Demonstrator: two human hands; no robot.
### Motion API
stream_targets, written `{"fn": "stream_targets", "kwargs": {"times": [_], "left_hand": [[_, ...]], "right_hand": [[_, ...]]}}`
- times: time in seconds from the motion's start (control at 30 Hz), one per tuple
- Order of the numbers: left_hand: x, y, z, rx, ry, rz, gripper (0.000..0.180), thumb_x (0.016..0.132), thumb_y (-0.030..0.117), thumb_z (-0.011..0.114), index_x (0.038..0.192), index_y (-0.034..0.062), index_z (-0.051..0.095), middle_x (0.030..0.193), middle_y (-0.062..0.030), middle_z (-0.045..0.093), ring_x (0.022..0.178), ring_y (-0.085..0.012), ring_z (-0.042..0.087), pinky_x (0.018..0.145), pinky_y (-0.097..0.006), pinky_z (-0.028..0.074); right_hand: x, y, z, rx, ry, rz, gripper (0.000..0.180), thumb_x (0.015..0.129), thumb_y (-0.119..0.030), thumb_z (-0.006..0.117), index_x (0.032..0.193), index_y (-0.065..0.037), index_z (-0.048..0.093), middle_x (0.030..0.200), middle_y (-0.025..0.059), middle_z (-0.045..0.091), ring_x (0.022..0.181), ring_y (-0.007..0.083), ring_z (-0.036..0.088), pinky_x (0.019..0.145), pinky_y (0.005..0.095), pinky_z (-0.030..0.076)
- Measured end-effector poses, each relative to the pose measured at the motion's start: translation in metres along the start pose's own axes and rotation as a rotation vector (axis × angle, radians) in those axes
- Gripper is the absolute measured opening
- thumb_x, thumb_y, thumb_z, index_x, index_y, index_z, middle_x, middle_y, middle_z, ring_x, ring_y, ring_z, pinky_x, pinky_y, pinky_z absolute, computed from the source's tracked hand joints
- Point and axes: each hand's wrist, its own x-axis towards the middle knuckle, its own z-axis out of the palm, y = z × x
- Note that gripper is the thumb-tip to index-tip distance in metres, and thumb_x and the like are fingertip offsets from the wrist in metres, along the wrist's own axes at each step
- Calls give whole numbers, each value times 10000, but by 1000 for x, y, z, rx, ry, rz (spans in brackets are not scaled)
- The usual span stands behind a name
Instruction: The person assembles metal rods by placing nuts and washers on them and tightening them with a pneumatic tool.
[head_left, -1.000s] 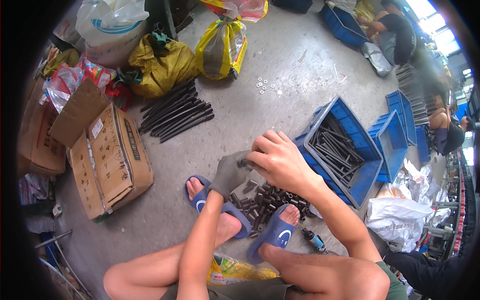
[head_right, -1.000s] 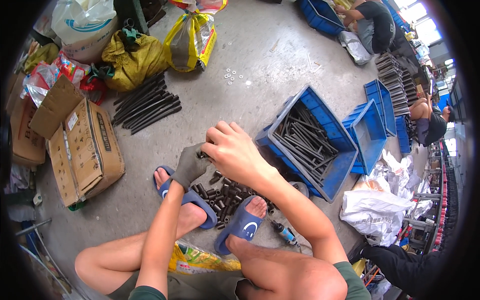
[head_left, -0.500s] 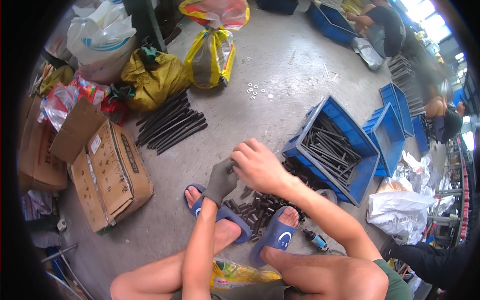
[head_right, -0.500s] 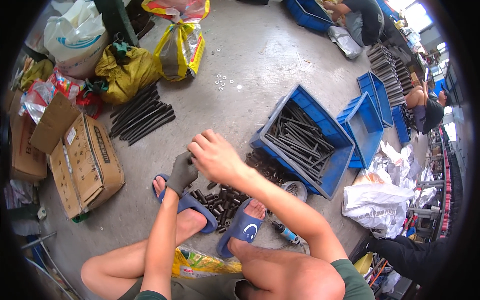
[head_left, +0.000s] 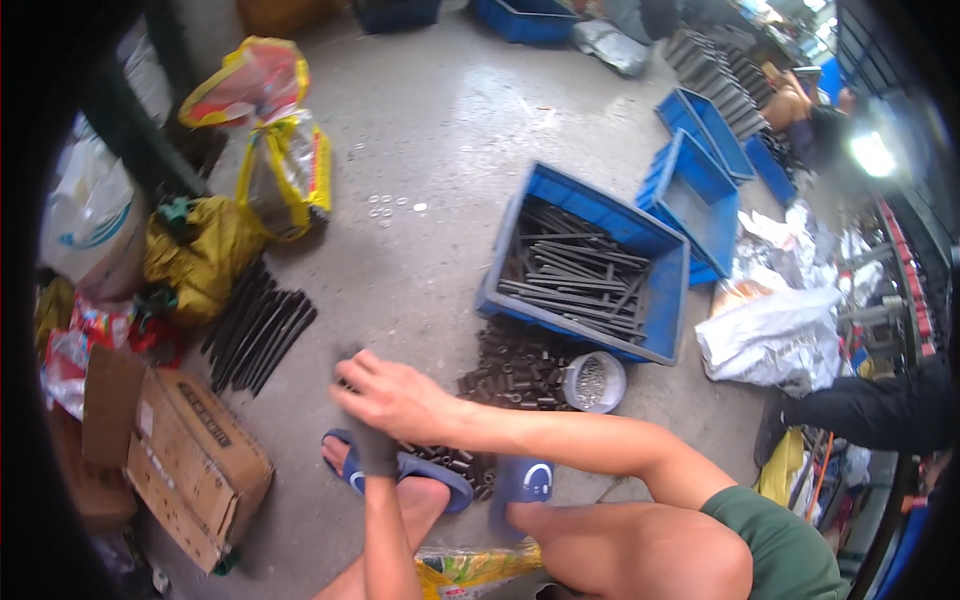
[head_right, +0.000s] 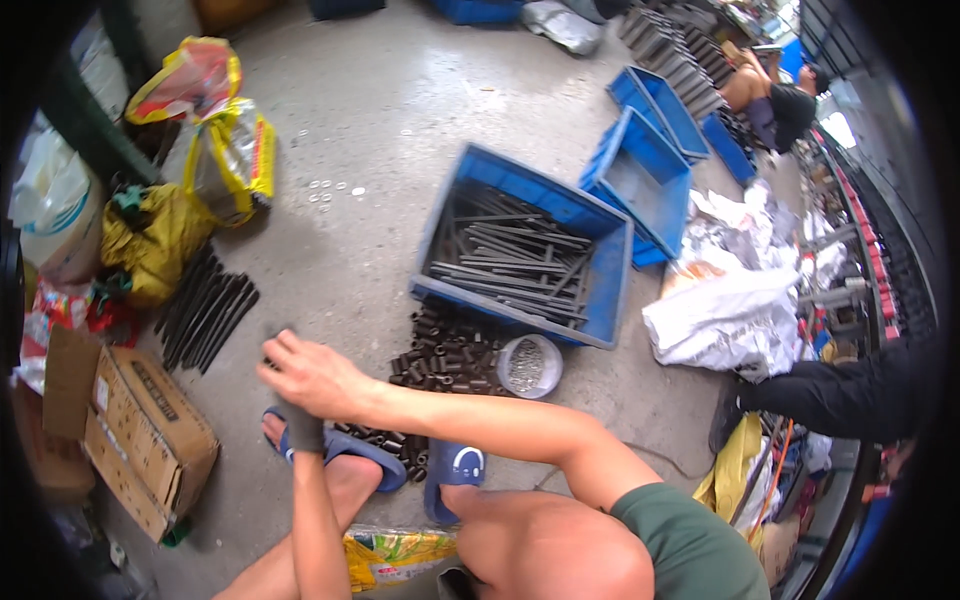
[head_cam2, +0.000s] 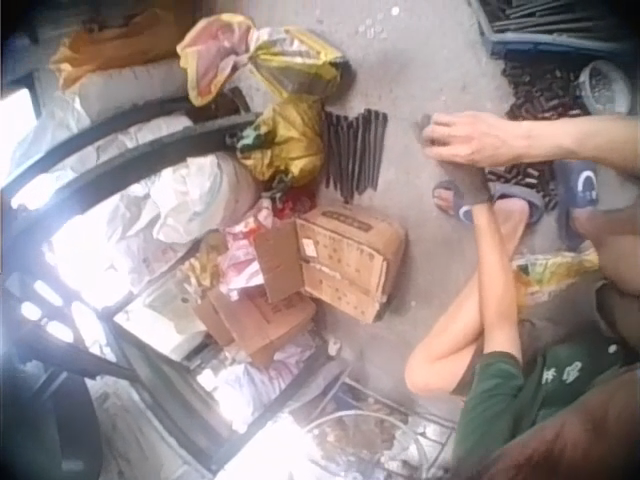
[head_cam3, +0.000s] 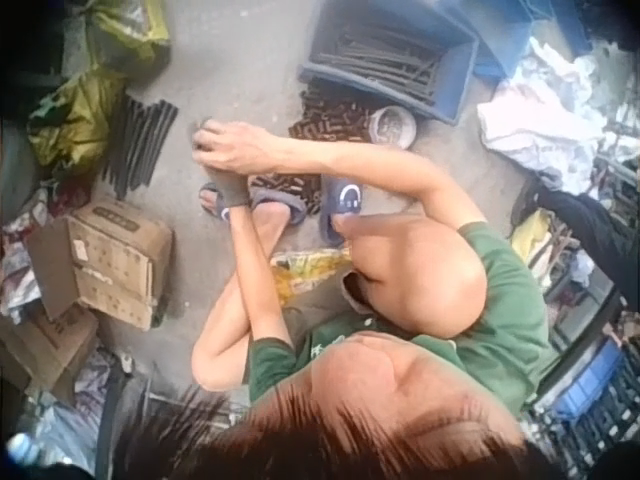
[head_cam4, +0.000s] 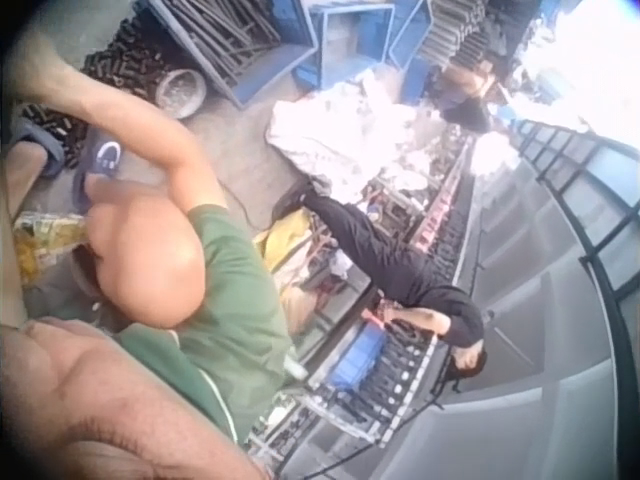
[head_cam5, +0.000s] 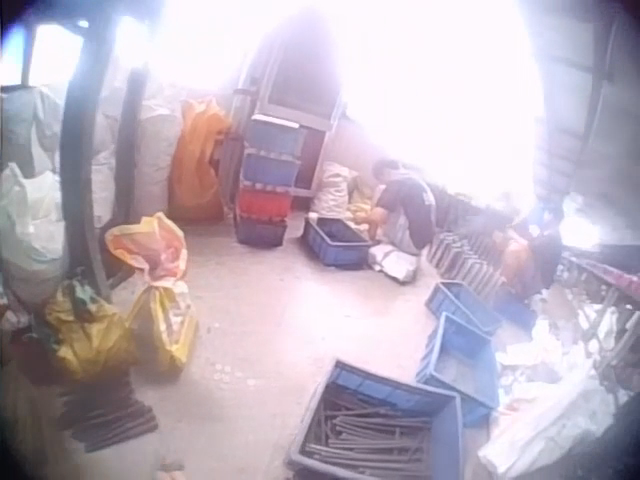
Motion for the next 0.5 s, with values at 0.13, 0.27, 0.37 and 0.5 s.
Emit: {"fn": "stream_targets", "kwargs": {"times": [0.13,0.27,0.37,0.5], "left_hand": [[-1,-17,-22,-62,-122,-21,335,1088,194,529,1392,53,505,1375,-112,532,1296,-255,557,1082,-344,484],[1,6,-29,-1026,-75,-8,389,993,145,662,1350,27,563,1491,-117,539,1314,-227,567,1066,-344,503],[12,87,-67,-759,52,77,398,1016,237,714,1295,-37,640,1330,-143,681,1129,-237,679,982,-369,564],[20,66,-53,-820,91,172,431,1012,305,768,1218,-56,655,1187,-153,727,1055,-205,700,902,-349,580]], "right_hand": [[9,-15,-4,200,-78,58,569,777,-168,775,1288,-3,586,1194,143,593,1058,337,623,873,437,586],[-9,-14,-44,191,14,74,613,786,-181,851,1316,-26,584,1316,184,600,1206,362,614,1017,514,501],[-68,15,-102,47,308,299,347,840,-123,809,1154,-36,688,1150,185,672,1057,342,684,860,443,563],[-175,41,-157,-114,333,802,107,933,-110,733,953,-5,729,900,186,732,813,347,729,704,432,584]]}}
